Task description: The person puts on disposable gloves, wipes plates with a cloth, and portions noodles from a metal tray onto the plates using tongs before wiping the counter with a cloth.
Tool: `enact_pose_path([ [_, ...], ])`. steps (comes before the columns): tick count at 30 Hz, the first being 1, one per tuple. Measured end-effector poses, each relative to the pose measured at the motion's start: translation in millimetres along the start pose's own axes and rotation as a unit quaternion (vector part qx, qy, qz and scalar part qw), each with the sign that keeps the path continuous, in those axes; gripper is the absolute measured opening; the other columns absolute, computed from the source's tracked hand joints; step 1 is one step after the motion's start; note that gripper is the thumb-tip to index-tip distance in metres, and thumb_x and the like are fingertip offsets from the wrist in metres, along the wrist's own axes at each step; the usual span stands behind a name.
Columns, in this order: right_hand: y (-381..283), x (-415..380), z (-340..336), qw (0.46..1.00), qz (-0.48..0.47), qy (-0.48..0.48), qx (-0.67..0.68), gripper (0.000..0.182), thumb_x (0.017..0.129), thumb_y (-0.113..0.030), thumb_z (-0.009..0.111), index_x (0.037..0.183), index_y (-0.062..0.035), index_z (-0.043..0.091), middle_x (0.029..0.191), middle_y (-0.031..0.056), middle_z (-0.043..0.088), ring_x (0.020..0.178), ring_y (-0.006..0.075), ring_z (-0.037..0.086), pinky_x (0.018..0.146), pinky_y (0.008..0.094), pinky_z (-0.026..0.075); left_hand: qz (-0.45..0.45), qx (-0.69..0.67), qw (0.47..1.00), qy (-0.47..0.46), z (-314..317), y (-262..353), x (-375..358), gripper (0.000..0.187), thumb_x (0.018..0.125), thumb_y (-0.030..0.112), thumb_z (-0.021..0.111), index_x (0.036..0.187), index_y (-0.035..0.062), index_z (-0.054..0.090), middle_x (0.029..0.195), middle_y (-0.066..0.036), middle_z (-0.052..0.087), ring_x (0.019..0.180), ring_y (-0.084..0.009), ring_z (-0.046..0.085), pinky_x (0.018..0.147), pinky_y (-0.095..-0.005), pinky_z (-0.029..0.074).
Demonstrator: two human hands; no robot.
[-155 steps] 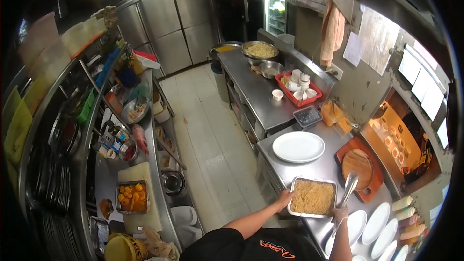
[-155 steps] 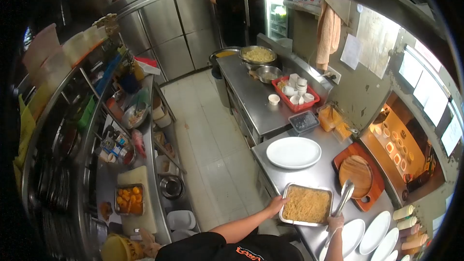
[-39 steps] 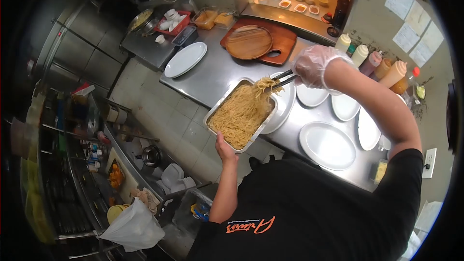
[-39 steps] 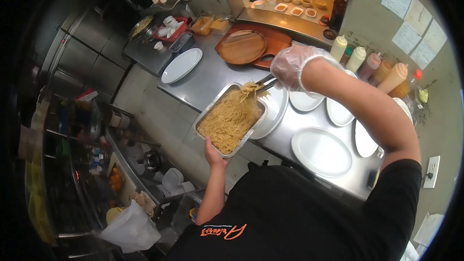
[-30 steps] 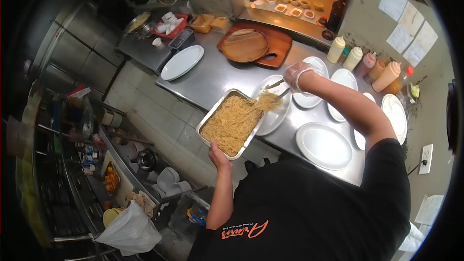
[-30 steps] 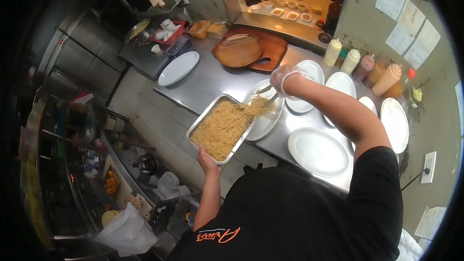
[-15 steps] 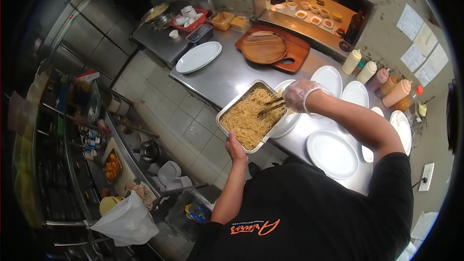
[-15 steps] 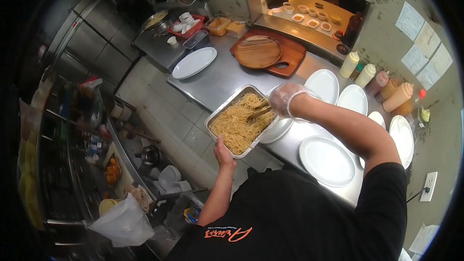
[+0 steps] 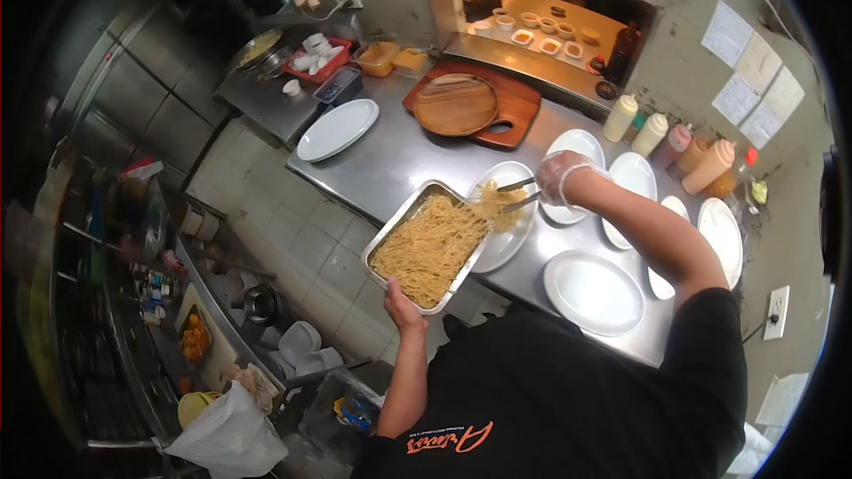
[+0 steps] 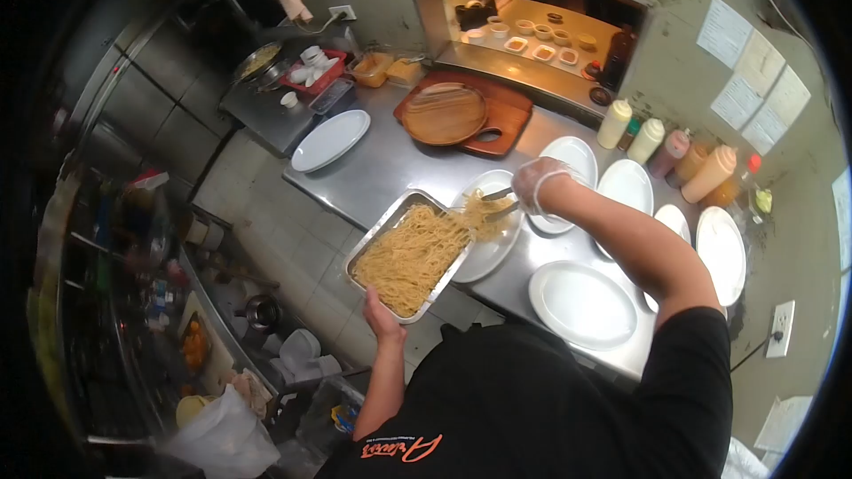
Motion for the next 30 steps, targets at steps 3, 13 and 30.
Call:
enact_pose_path([
  [3, -13.0, -20.5, -36.2, 0.999, -0.016, 0.019, 0.02, 0.023, 0.085, -0.016, 0.057, 0.096, -0.0042, 0.073, 0.097, 0.0152, 0.071, 0.092, 0.0322, 0.07, 0.077, 0.0401, 0.056, 0.007, 0.001, 1.0, 0.027, -10.8, -7.0, 3.1, 0.047, 0.101, 0.029, 0.044, 0.129, -0.0083, 0.048, 0.124, -0.017, 0.059, 0.107, -0.0249, 0.062, 0.091, -0.034, 0.051],
  [13, -63.4, -25.0, -12.7, 0.983, -0.053, 0.16, 0.074, 0.021, 0.086, -0.013, 0.055, 0.101, -0.0004, 0.064, 0.093, 0.0166, 0.07, 0.087, 0.0319, 0.069, 0.076, 0.0405, 0.055, 0.026, 0.03, 0.999, -0.001, 21.9, 2.2, 4.3, 0.042, 0.102, 0.027, 0.044, 0.123, -0.0079, 0.052, 0.117, -0.015, 0.063, 0.101, -0.0212, 0.064, 0.086, -0.0316, 0.051],
  [30, 11.9, -28.3, 3.5, 0.993, -0.002, 0.072, 0.092, 0.021, 0.088, -0.018, 0.053, 0.091, -0.0112, 0.073, 0.093, 0.0144, 0.071, 0.088, 0.0316, 0.069, 0.077, 0.0405, 0.055, -0.012, 0.011, 1.0, 0.017, -1.1, 9.0, -9.6, 0.049, 0.102, 0.031, 0.04, 0.133, -0.007, 0.045, 0.127, -0.018, 0.057, 0.11, -0.0269, 0.062, 0.092, -0.0368, 0.051],
])
Point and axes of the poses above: each hand's wrist, its own x-axis towards the middle knuckle, its own z-axis out of the palm, y = z × x, the point moved 4 cm from there along x, towards the middle knuckle
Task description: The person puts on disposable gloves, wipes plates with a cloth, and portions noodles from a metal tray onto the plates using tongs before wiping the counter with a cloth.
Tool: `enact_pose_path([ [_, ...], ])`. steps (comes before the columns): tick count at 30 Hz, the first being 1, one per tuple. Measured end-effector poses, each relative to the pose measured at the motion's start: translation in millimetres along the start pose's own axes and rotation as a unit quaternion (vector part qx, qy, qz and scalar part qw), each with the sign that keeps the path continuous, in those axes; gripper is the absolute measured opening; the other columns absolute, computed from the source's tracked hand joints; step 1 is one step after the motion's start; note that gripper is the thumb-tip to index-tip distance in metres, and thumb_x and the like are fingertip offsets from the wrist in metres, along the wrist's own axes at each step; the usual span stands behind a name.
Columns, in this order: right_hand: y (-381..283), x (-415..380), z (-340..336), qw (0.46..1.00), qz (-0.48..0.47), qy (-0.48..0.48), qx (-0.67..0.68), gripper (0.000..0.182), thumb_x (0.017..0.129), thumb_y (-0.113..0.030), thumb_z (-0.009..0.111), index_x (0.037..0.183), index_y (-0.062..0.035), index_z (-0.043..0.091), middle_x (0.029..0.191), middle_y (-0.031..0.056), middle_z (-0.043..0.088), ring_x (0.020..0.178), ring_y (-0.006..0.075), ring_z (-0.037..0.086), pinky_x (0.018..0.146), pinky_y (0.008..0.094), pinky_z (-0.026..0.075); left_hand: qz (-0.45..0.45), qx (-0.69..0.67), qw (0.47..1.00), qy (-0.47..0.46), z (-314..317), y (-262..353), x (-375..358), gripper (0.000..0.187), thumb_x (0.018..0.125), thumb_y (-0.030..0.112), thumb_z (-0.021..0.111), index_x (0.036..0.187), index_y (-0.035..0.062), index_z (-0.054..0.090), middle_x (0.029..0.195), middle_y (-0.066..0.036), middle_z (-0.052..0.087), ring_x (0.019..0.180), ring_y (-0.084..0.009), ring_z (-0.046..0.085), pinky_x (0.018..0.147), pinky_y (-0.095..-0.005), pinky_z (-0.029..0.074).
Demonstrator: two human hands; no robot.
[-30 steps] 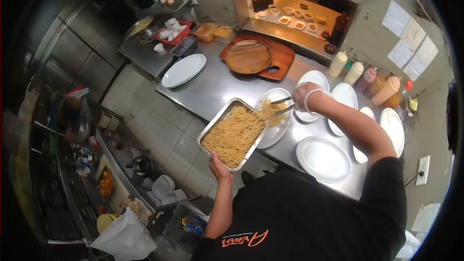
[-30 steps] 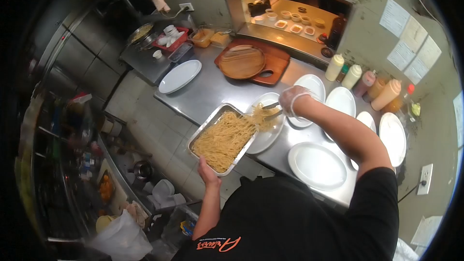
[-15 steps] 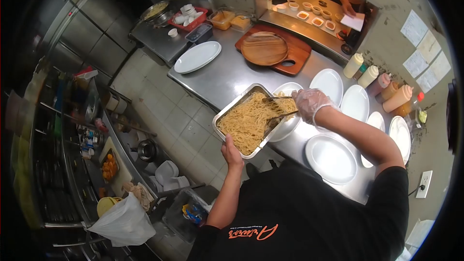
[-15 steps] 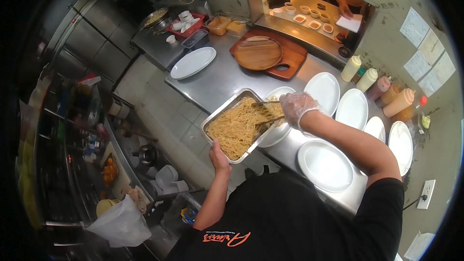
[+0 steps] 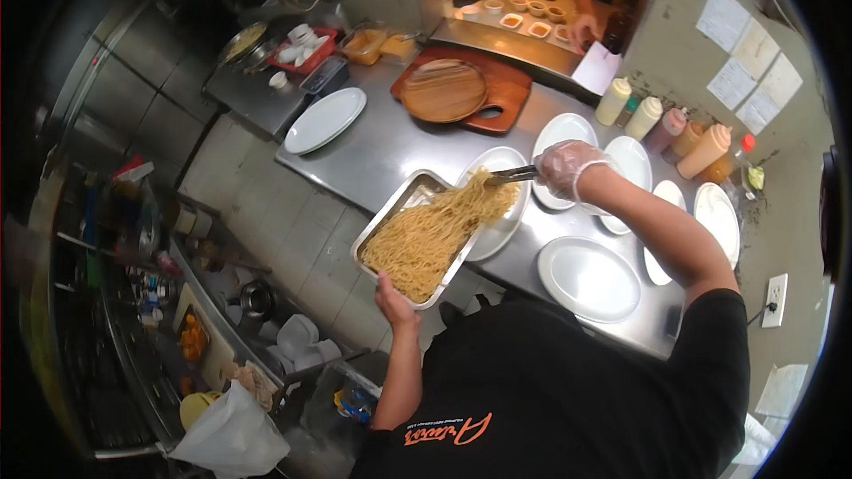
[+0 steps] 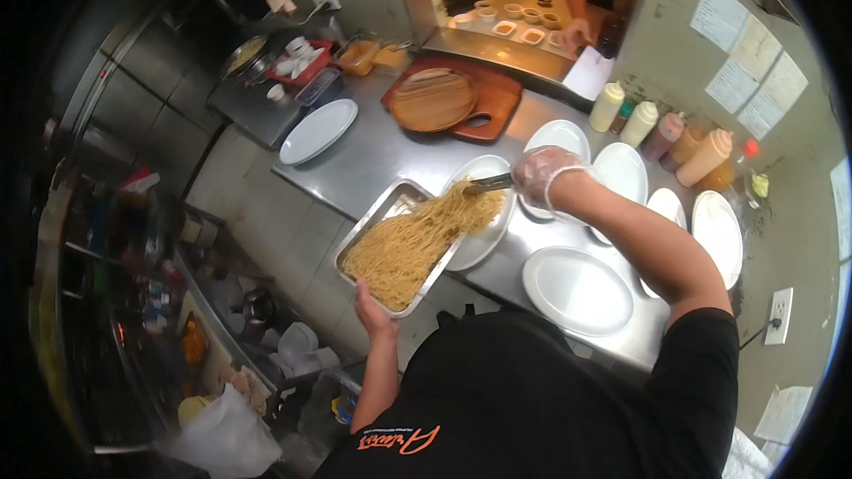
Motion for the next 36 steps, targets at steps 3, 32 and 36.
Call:
enact_pose_path([
  [3, 15.6, 13.5, 35.6, 0.998, 0.05, -0.034, 0.026, 0.024, 0.088, -0.016, 0.05, 0.092, -0.0082, 0.073, 0.096, 0.0158, 0.07, 0.092, 0.0318, 0.068, 0.079, 0.0403, 0.055, -0.005, 0.003, 1.0, -0.005, -1.9, 4.3, -5.6, 0.051, 0.102, 0.033, 0.039, 0.135, -0.0054, 0.043, 0.131, -0.018, 0.055, 0.113, -0.0285, 0.06, 0.093, -0.0384, 0.051],
  [32, 21.8, 7.7, 82.9, 0.992, 0.102, -0.002, 0.072, 0.025, 0.083, -0.016, 0.05, 0.095, -0.0098, 0.071, 0.104, 0.0146, 0.07, 0.098, 0.0294, 0.067, 0.084, 0.0389, 0.053, -0.005, -0.024, 1.0, 0.005, 28.1, 36.8, -8.5, 0.057, 0.103, 0.037, 0.035, 0.14, -0.0066, 0.038, 0.139, -0.019, 0.048, 0.123, -0.0307, 0.053, 0.101, -0.0394, 0.045],
  [36, -19.4, -8.6, 92.5, 0.993, 0.042, -0.017, 0.112, 0.02, 0.083, -0.018, 0.051, 0.089, -0.0108, 0.069, 0.098, 0.0126, 0.07, 0.094, 0.028, 0.067, 0.085, 0.0384, 0.052, -0.003, -0.025, 1.0, -0.005, 23.3, 35.0, -5.1, 0.057, 0.102, 0.038, 0.035, 0.141, -0.0042, 0.038, 0.141, -0.018, 0.046, 0.125, -0.0306, 0.051, 0.103, -0.0406, 0.044],
])
Point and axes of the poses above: each hand's wrist, its own x-axis towards the middle knuckle, its own z-axis out of the palm, y = z × x, the point moved 4 cm from there along x, towards the middle knuckle
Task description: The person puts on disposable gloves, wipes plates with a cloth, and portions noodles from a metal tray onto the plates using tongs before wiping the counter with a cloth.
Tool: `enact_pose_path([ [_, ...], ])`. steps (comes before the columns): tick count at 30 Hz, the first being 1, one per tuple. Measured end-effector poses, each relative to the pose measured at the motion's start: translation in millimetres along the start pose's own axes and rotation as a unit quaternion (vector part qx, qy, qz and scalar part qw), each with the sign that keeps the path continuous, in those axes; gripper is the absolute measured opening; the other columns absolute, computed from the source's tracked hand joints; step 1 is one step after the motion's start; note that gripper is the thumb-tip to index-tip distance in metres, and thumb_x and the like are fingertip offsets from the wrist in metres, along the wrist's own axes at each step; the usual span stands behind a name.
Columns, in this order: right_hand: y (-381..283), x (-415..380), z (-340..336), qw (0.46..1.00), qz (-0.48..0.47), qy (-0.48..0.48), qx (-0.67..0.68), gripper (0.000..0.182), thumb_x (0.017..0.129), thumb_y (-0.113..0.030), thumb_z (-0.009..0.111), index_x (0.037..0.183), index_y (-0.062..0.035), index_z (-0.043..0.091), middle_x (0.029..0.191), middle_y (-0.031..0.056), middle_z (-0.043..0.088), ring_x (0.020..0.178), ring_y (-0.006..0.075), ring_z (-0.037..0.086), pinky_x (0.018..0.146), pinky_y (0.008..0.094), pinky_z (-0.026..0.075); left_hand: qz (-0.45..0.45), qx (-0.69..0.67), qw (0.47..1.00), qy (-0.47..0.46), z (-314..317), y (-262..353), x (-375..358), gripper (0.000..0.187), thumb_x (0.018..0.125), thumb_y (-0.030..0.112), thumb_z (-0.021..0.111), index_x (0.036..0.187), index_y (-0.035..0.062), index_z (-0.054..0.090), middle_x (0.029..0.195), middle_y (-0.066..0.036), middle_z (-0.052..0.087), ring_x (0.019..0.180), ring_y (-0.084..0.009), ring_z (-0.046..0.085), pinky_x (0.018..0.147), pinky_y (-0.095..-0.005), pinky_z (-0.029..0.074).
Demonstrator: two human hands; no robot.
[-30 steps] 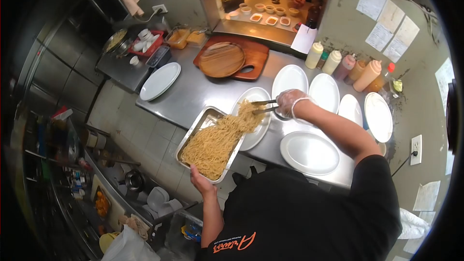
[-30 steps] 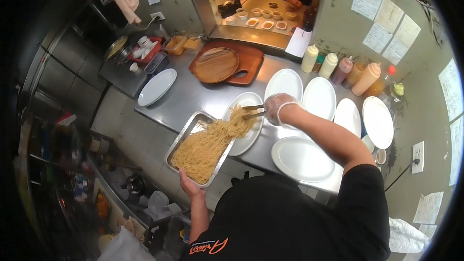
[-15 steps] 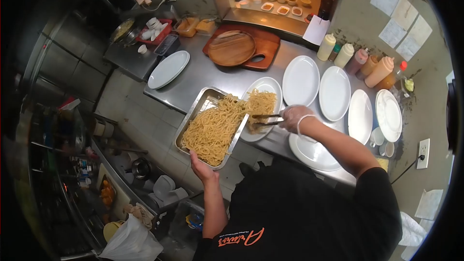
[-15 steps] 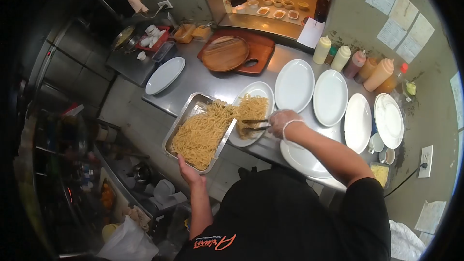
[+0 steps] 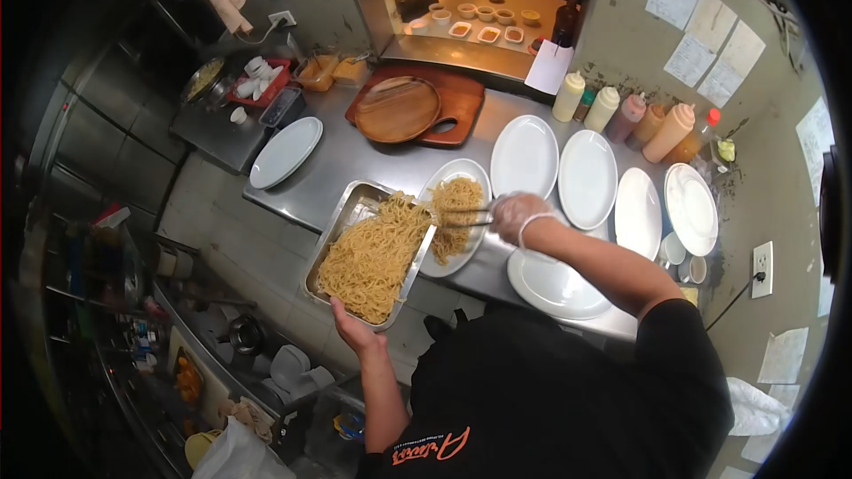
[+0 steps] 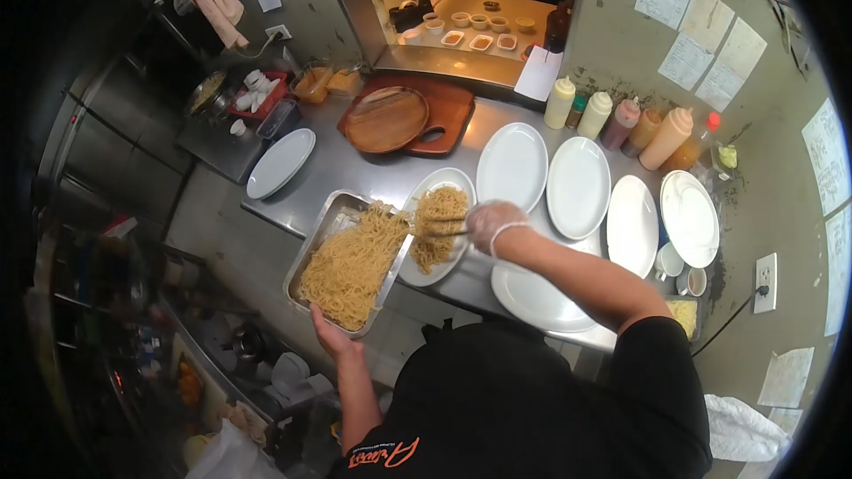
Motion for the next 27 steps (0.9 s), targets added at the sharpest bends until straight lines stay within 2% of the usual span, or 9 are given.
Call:
enact_pose_path([
  [1, -10.2, -4.2, 11.0, 0.999, -0.004, -0.046, 0.024, 0.02, 0.082, -0.019, 0.052, 0.089, -0.0107, 0.069, 0.098, 0.0123, 0.07, 0.094, 0.0281, 0.067, 0.085, 0.0382, 0.052, 0.006, 0.003, 1.0, 0.001, 0.9, 1.9, -1.4, 0.057, 0.103, 0.037, 0.034, 0.14, -0.0066, 0.038, 0.14, -0.019, 0.047, 0.124, -0.0311, 0.052, 0.102, -0.0405, 0.044],
  [4, -26.9, -16.2, 23.7, 0.997, -0.06, -0.035, 0.017, 0.02, 0.082, -0.022, 0.054, 0.09, -0.0107, 0.069, 0.098, 0.0123, 0.07, 0.093, 0.0285, 0.067, 0.085, 0.0378, 0.052, -0.01, -0.004, 1.0, 0.018, 7.5, 5.4, -3.7, 0.057, 0.102, 0.037, 0.035, 0.14, -0.0063, 0.037, 0.14, -0.019, 0.047, 0.124, -0.0309, 0.051, 0.102, -0.0405, 0.044],
  [9, 21.3, 16.4, 16.2, 0.997, 0.033, 0.048, 0.056, 0.025, 0.085, -0.025, 0.055, 0.094, -0.008, 0.07, 0.101, 0.0133, 0.07, 0.094, 0.0289, 0.067, 0.084, 0.039, 0.053, 0.001, -0.007, 1.0, 0.012, 9.6, 6.1, -2.1, 0.057, 0.102, 0.037, 0.036, 0.141, -0.0052, 0.036, 0.141, -0.019, 0.045, 0.124, -0.0315, 0.051, 0.103, -0.0409, 0.044],
  [12, 40.5, 26.3, 0.7, 0.998, 0.06, 0.024, 0.002, 0.026, 0.087, -0.022, 0.053, 0.098, -0.0069, 0.07, 0.105, 0.0147, 0.069, 0.099, 0.031, 0.066, 0.086, 0.0404, 0.052, 0.002, 0.008, 1.0, 0.025, 13.4, 10.7, -3.4, 0.057, 0.102, 0.037, 0.036, 0.141, -0.0048, 0.036, 0.141, -0.019, 0.045, 0.124, -0.0316, 0.051, 0.102, -0.0414, 0.044],
  [16, 39.4, 28.4, 0.6, 0.997, 0.064, 0.024, 0.021, 0.027, 0.087, -0.025, 0.055, 0.098, -0.0065, 0.07, 0.107, 0.0156, 0.068, 0.1, 0.0318, 0.066, 0.087, 0.0405, 0.052, -0.007, -0.012, 1.0, 0.006, 7.8, 5.9, -4.5, 0.058, 0.102, 0.038, 0.036, 0.141, -0.0046, 0.036, 0.141, -0.019, 0.046, 0.124, -0.0316, 0.052, 0.101, -0.0415, 0.045],
  [20, 23.5, 9.3, -27.2, 0.998, 0.052, 0.022, 0.031, 0.03, 0.086, -0.03, 0.058, 0.101, -0.0061, 0.069, 0.109, 0.0163, 0.067, 0.104, 0.0319, 0.064, 0.09, 0.0401, 0.05, -0.015, 0.004, 1.0, -0.004, -1.1, 1.2, 3.3, 0.056, 0.102, 0.04, 0.036, 0.143, 0.0015, 0.037, 0.142, -0.015, 0.046, 0.126, -0.0297, 0.051, 0.103, -0.0411, 0.044],
  [23, 19.3, -8.2, -75.3, 0.995, 0.073, 0.039, 0.047, 0.04, 0.086, -0.035, 0.063, 0.115, -0.006, 0.063, 0.111, 0.0169, 0.066, 0.108, 0.0311, 0.062, 0.093, 0.0398, 0.049, 0.001, 0.004, 1.0, 0.007, 2.0, 3.0, 1.6, 0.054, 0.103, 0.036, 0.037, 0.137, -0.0059, 0.04, 0.134, -0.018, 0.053, 0.115, -0.0299, 0.059, 0.095, -0.0384, 0.05],
  [25, 5.6, -22.6, -113.0, 0.999, 0.026, 0.022, 0.04, 0.039, 0.086, -0.034, 0.065, 0.113, -0.0057, 0.063, 0.111, 0.0176, 0.066, 0.109, 0.0316, 0.061, 0.094, 0.0399, 0.048, 0.002, 0.008, 1.0, 0.006, -0.4, -2.0, 5.6, 0.052, 0.103, 0.034, 0.038, 0.135, -0.0069, 0.042, 0.131, -0.018, 0.055, 0.112, -0.0287, 0.061, 0.093, -0.037, 0.051],
  [27, -17.8, -22.6, -118.1, 0.996, -0.072, 0.041, -0.017, 0.033, 0.086, -0.029, 0.064, 0.108, -0.005, 0.065, 0.107, 0.0187, 0.067, 0.103, 0.0327, 0.064, 0.089, 0.0407, 0.051, -0.001, 0.021, 1.0, -0.002, -3.1, -8.4, 8.8, 0.051, 0.103, 0.033, 0.038, 0.134, -0.0071, 0.043, 0.129, -0.018, 0.056, 0.111, -0.0276, 0.061, 0.092, -0.036, 0.051],
])
Point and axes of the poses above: each hand's wrist, its own x-axis towards the middle knuckle, its own z-axis out of the palm, y = z × x, the point moved 4 cm from there along x, towards the middle knuckle
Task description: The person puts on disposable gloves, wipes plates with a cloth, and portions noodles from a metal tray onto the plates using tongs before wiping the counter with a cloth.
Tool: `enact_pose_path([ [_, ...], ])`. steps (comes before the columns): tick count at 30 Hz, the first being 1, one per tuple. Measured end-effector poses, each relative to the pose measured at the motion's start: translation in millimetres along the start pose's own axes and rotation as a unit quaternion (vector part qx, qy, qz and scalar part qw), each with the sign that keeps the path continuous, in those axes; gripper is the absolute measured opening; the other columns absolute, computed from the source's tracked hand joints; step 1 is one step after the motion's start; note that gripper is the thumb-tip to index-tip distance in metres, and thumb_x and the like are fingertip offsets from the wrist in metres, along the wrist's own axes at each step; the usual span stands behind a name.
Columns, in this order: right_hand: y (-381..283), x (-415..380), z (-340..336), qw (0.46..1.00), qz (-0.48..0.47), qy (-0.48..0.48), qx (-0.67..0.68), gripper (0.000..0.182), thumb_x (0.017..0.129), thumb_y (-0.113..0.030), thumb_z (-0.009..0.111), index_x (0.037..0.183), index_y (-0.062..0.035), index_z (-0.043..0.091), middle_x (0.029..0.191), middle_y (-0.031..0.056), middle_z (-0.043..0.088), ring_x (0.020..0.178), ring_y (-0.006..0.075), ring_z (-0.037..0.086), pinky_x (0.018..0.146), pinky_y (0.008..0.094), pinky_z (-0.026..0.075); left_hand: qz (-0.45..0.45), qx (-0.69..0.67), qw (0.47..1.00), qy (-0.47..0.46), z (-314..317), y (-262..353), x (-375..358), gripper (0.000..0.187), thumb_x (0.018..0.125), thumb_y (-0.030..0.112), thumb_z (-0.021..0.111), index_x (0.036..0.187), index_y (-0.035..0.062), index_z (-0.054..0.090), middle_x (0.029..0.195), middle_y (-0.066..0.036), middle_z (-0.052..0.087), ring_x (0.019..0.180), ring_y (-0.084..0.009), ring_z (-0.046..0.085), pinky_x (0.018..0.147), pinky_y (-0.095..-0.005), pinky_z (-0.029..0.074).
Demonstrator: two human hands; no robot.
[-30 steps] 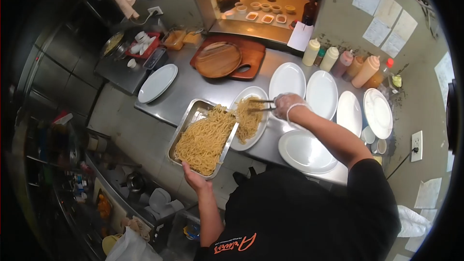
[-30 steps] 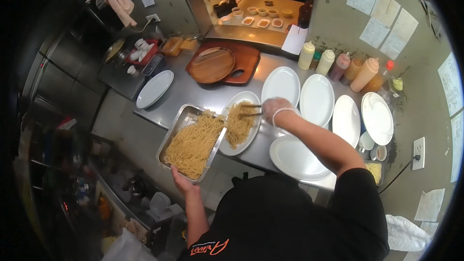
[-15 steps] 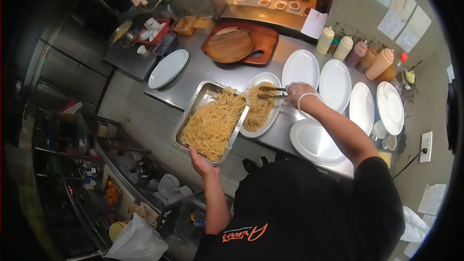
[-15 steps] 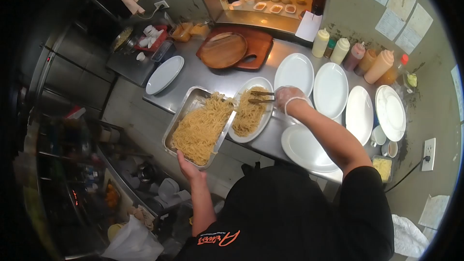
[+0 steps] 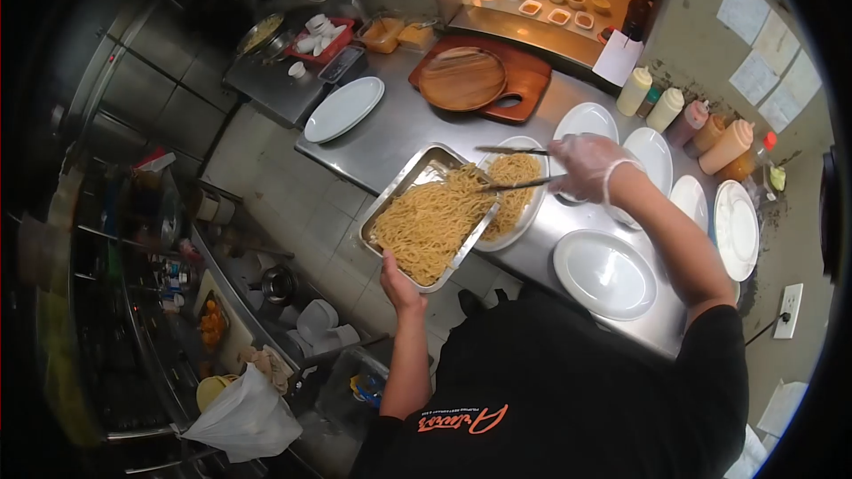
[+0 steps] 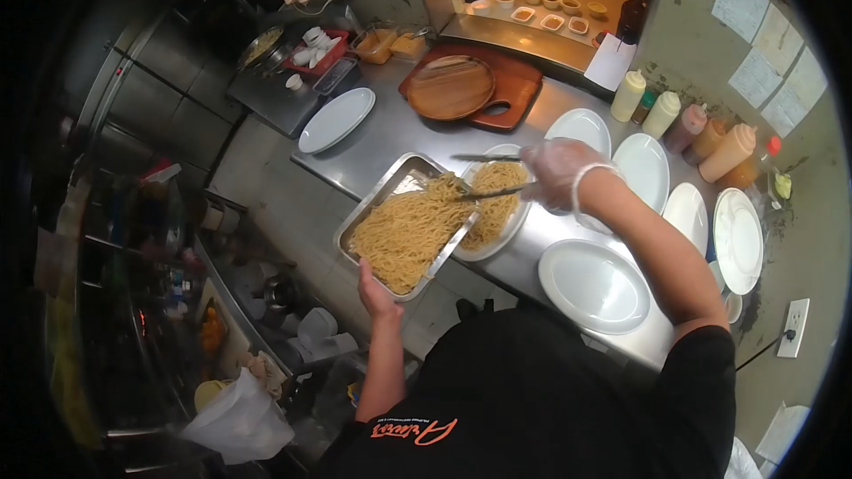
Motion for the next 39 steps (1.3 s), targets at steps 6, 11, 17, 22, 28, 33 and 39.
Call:
enact_pose_path([
  [6, -24.8, 41.5, 21.9, 0.989, -0.079, -0.017, -0.122, 0.018, 0.086, -0.015, 0.057, 0.093, -0.003, 0.069, 0.092, 0.0182, 0.07, 0.086, 0.0341, 0.069, 0.074, 0.0415, 0.057, 0.015, 0.063, 0.997, -0.033, 12.6, -8.1, -1.7, 0.049, 0.103, 0.03, 0.039, 0.132, -0.0088, 0.046, 0.127, -0.019, 0.058, 0.109, -0.0271, 0.063, 0.092, -0.0355, 0.052],
  [11, -18.3, 37.6, 35.1, 0.985, -0.058, -0.069, -0.147, 0.018, 0.085, -0.012, 0.056, 0.089, -0.0038, 0.072, 0.092, 0.0163, 0.071, 0.087, 0.0337, 0.069, 0.074, 0.0414, 0.057, 0.019, 0.044, 0.998, -0.042, 14.5, -9.4, 0.3, 0.049, 0.102, 0.03, 0.039, 0.132, -0.0083, 0.046, 0.127, -0.019, 0.058, 0.109, -0.0272, 0.063, 0.091, -0.0359, 0.052],
  [17, 6.8, 20.4, 17.0, 0.995, -0.013, -0.035, -0.093, 0.021, 0.085, -0.015, 0.054, 0.091, -0.0073, 0.073, 0.094, 0.0157, 0.071, 0.089, 0.0319, 0.069, 0.077, 0.0403, 0.055, 0.01, 0.017, 1.0, 0.005, -7.3, -25.1, 13.5, 0.047, 0.102, 0.029, 0.041, 0.132, -0.0074, 0.046, 0.126, -0.017, 0.058, 0.108, -0.0265, 0.062, 0.091, -0.0362, 0.052],
  [22, 54.0, 33.6, 54.0, 0.991, 0.081, -0.044, -0.093, 0.022, 0.084, -0.014, 0.054, 0.092, -0.0046, 0.073, 0.095, 0.016, 0.071, 0.09, 0.0319, 0.069, 0.079, 0.0408, 0.055, 0.01, 0.034, 0.999, 0.018, -7.2, -11.6, 5.6, 0.049, 0.102, 0.031, 0.038, 0.134, -0.0065, 0.045, 0.129, -0.018, 0.057, 0.11, -0.0275, 0.062, 0.093, -0.0376, 0.051],
  [28, 36.0, 9.6, 29.2, 0.998, 0.053, 0.006, -0.03, 0.023, 0.088, -0.025, 0.059, 0.097, -0.0067, 0.069, 0.098, 0.0155, 0.069, 0.094, 0.0307, 0.066, 0.084, 0.0396, 0.052, 0.026, 0.041, 0.999, 0.007, -21.9, -11.2, 10.5, 0.05, 0.103, 0.031, 0.035, 0.133, -0.0071, 0.045, 0.128, -0.019, 0.057, 0.111, -0.0283, 0.061, 0.092, -0.038, 0.051],
  [33, -34.6, -0.8, 35.1, 0.999, -0.035, 0.017, -0.032, 0.024, 0.086, -0.026, 0.062, 0.097, -0.0057, 0.066, 0.095, 0.0157, 0.068, 0.094, 0.0305, 0.066, 0.084, 0.04, 0.052, 0.023, 0.05, 0.998, 0.013, -13.6, -16.0, 10.7, 0.049, 0.103, 0.031, 0.037, 0.133, -0.0075, 0.045, 0.127, -0.018, 0.058, 0.109, -0.0276, 0.062, 0.092, -0.0374, 0.052],
  [39, -32.6, 19.3, 44.2, 0.995, 0.026, -0.077, -0.052, 0.021, 0.085, -0.015, 0.055, 0.09, -0.0024, 0.071, 0.094, 0.0182, 0.07, 0.088, 0.0328, 0.069, 0.076, 0.0405, 0.055, 0.044, 0.012, 0.999, -0.026, -0.3, -21.4, 8.3, 0.048, 0.103, 0.028, 0.037, 0.131, -0.0099, 0.045, 0.125, -0.02, 0.058, 0.107, -0.0267, 0.064, 0.09, -0.0353, 0.053],
])
Point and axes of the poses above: each hand's wrist, its own x-axis towards the middle knuckle, its own z-axis out of the palm, y = z × x, the point moved 4 cm from there along x, towards the middle knuckle
